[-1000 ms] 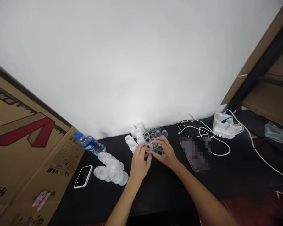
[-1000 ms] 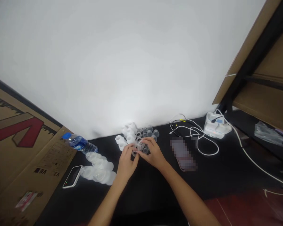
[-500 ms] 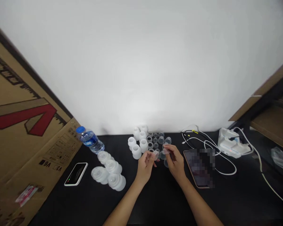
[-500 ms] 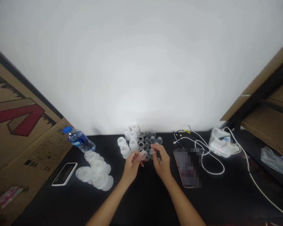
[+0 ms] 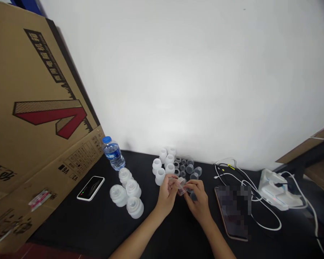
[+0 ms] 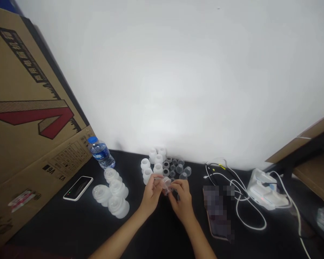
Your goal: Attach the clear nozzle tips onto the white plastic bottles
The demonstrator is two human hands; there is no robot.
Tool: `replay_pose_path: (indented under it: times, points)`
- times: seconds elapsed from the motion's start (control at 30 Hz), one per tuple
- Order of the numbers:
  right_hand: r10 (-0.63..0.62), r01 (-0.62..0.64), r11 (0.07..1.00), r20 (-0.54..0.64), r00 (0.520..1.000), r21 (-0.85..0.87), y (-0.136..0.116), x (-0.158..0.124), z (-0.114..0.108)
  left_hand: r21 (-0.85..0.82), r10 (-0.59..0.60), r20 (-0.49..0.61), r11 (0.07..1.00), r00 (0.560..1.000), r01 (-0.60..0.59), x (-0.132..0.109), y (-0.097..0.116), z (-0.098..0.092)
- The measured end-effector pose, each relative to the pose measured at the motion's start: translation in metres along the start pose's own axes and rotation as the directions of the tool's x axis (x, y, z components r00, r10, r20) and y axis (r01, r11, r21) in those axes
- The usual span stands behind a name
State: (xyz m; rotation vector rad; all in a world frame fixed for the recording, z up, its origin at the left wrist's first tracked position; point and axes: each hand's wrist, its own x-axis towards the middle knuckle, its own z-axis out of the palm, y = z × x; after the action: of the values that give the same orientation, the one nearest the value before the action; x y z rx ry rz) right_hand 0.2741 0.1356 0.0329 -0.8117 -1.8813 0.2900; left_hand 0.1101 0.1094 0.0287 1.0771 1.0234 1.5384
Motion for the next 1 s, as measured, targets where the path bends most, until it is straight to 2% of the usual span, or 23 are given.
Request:
replay_pose_path:
  times: [0.2,0.37,0.53,0.63,0.73,0.83,1.0]
  points:
    - [0.054,-0.055,0.998,-0.050,0.997,-0.017,0.007,-0.003,0.000,-0.009,-0.033,0.092,0.999,0.995,0.034,-0.004,-0.011,0.000]
    - [0.116,-0.114,0.991,-0.030,0.993,0.068,0.011,-0.004,-0.002,0.023,-0.022,0.147,1.000,0.989,0.019,-0.006,-0.007,-0.001]
    - [0.050,-0.054,0.996,0.060,0.997,0.069,0.008,-0.001,-0.003,0.047,-0.008,0.163,0.999,0.987,0.000,-0.006,-0.006,-0.002]
    - [0.033,-0.034,0.998,0.021,0.999,0.044,0.007,0.000,-0.004,0.027,-0.007,0.189,1.000,0.982,0.002,-0.007,-0.007,-0.001]
    - [0.112,-0.112,0.994,-0.010,0.994,0.018,0.008,-0.002,-0.002,0.049,0.009,0.241,0.999,0.970,-0.021,-0.009,-0.004,-0.001]
    - [0.200,-0.200,0.980,-0.036,0.979,0.004,0.009,-0.005,-0.001,0.121,0.055,0.303,0.988,0.951,-0.096,-0.011,-0.002,-0.002]
    - [0.277,-0.278,0.961,-0.066,0.959,-0.003,0.012,-0.007,0.000,0.176,0.111,0.343,0.968,0.933,-0.180,-0.010,-0.004,-0.004]
